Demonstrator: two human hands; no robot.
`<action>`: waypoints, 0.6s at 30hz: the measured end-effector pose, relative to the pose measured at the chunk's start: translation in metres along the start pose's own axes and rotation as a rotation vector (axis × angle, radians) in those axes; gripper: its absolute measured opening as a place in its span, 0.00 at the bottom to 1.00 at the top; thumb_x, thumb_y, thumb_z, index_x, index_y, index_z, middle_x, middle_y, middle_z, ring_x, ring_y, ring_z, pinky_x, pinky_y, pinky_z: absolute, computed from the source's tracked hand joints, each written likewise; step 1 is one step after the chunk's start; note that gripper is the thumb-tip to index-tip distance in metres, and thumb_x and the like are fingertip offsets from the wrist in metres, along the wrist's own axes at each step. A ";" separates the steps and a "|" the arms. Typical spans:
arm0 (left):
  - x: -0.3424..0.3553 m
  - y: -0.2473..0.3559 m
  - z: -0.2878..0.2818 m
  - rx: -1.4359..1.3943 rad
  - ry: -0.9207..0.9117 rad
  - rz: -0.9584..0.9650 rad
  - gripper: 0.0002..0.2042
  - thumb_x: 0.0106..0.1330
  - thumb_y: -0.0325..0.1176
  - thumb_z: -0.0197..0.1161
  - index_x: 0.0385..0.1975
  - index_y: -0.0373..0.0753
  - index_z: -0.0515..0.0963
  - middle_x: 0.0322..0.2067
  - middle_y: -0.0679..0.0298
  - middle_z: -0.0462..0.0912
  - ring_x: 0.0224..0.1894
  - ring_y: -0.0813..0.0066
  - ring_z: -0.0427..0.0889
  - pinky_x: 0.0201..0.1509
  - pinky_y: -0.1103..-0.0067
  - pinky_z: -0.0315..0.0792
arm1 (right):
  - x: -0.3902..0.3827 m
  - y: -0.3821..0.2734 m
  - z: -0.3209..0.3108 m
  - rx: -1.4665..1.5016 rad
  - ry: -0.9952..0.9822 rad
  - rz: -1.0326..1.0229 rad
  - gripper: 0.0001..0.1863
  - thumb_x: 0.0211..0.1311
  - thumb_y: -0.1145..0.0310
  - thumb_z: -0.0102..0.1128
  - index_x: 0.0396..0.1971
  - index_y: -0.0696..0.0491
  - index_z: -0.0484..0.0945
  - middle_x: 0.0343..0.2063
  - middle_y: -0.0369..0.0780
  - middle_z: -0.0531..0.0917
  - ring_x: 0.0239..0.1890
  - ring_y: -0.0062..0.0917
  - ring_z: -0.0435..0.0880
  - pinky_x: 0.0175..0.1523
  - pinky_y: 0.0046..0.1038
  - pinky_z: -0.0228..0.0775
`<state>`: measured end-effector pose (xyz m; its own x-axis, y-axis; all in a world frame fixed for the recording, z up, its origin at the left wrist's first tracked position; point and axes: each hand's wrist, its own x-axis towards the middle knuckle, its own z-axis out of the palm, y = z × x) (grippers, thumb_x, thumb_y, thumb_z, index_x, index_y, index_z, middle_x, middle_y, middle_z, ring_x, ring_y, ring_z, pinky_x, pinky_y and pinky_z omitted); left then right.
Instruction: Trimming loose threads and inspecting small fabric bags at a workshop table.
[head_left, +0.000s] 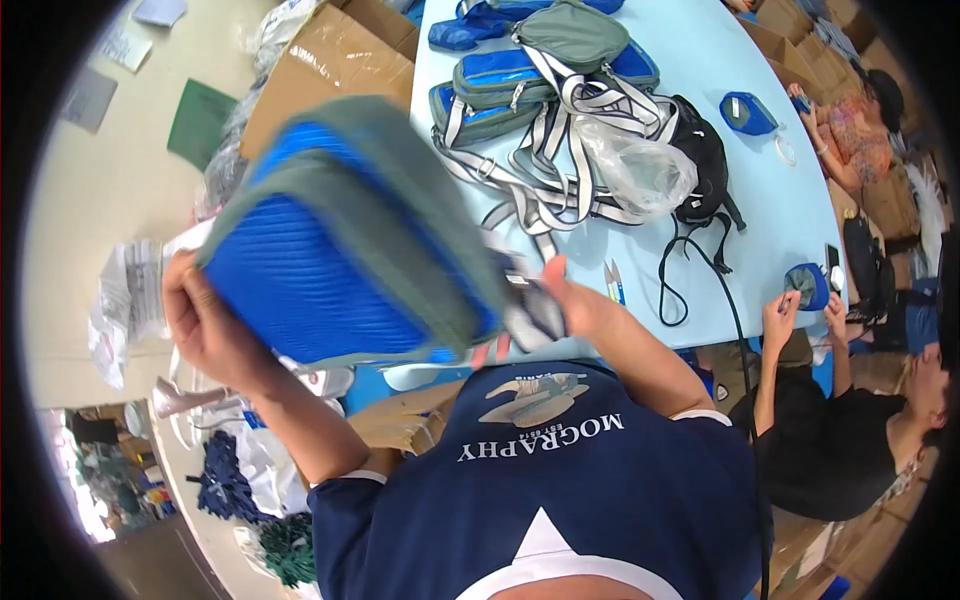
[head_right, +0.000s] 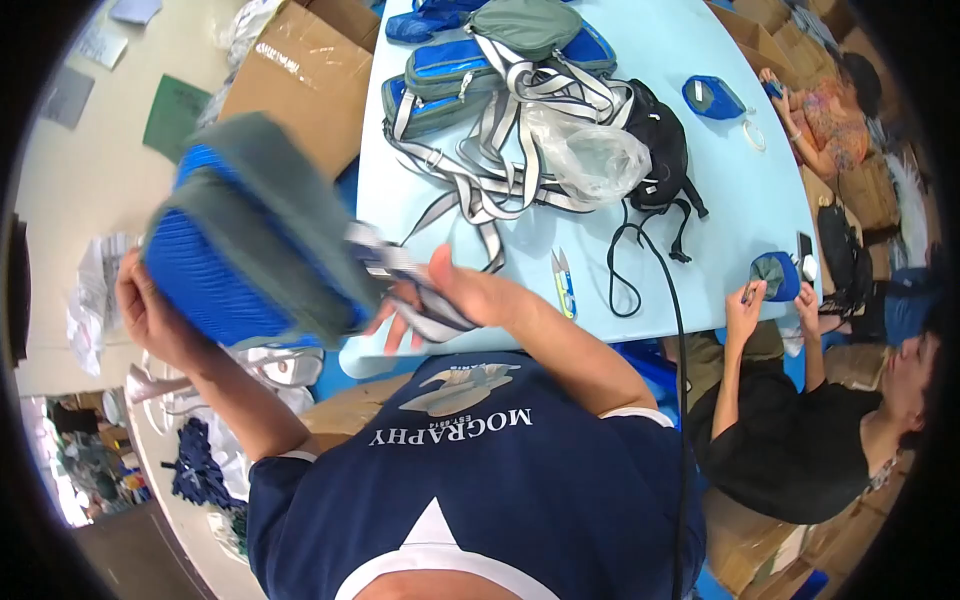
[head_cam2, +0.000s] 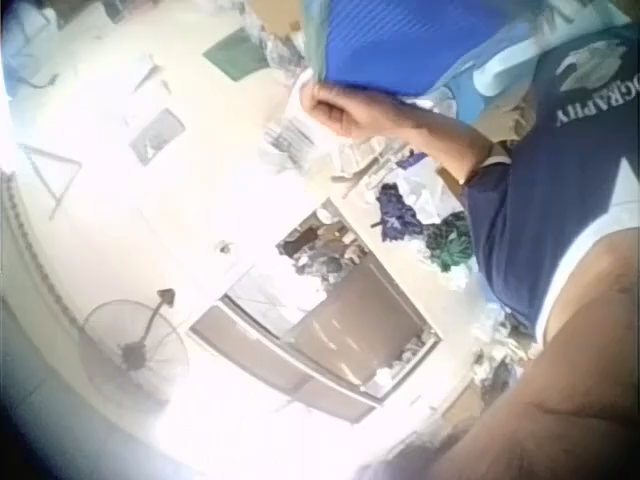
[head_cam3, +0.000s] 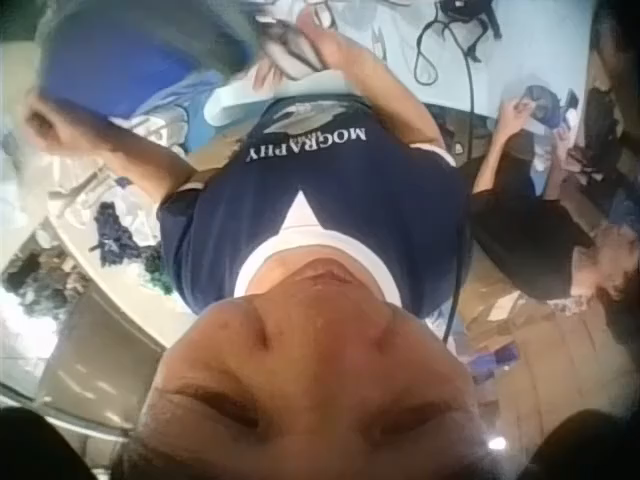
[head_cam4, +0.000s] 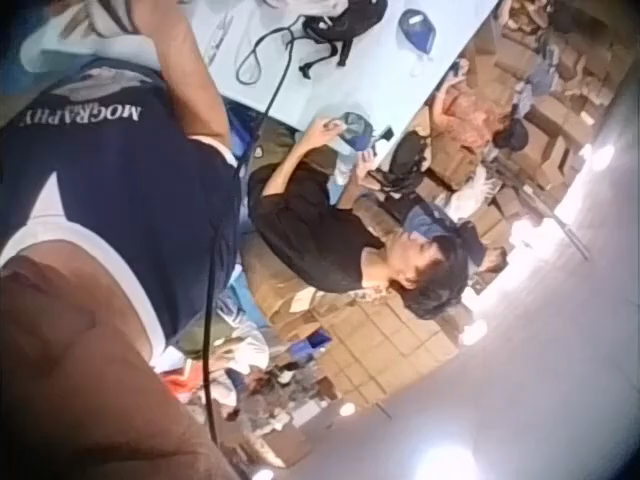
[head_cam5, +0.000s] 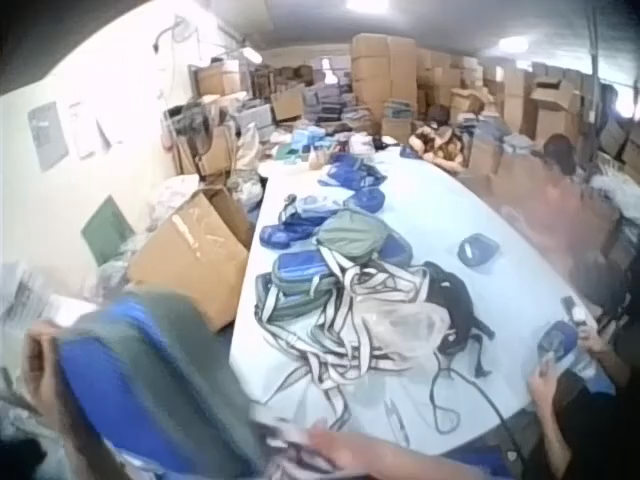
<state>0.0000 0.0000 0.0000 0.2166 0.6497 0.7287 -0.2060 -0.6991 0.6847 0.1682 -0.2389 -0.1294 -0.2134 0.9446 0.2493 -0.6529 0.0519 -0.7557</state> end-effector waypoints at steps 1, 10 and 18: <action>0.012 -0.006 -0.010 -0.001 0.081 -0.021 0.08 0.65 0.29 0.52 0.37 0.32 0.75 0.35 0.63 0.77 0.38 0.79 0.71 0.49 0.82 0.64 | 0.005 -0.021 0.033 -0.039 0.085 -0.032 0.48 0.55 0.30 0.27 0.63 0.57 0.45 0.46 0.51 0.73 0.39 0.33 0.81 0.41 0.25 0.74; 0.104 0.069 -0.085 -0.209 -0.143 -0.260 0.16 0.62 0.31 0.49 0.49 0.33 0.69 0.47 0.53 0.74 0.48 0.63 0.75 0.53 0.70 0.69 | 0.005 -0.027 0.077 0.041 -0.321 0.081 0.28 0.63 0.65 0.49 0.59 0.62 0.55 0.39 0.43 0.77 0.40 0.25 0.78 0.48 0.25 0.68; 0.017 -0.085 0.091 0.494 -0.695 -0.114 0.11 0.62 0.36 0.57 0.33 0.34 0.77 0.27 0.60 0.78 0.29 0.75 0.75 0.36 0.79 0.69 | -0.065 0.058 0.002 0.097 0.775 0.040 0.13 0.65 0.68 0.42 0.45 0.61 0.65 0.32 0.47 0.79 0.33 0.33 0.81 0.39 0.30 0.74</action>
<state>0.1083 0.0430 -0.0473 0.7795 0.5060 0.3693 0.2565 -0.7956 0.5488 0.1427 -0.2976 -0.1887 0.3069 0.9038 -0.2984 -0.7238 0.0180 -0.6898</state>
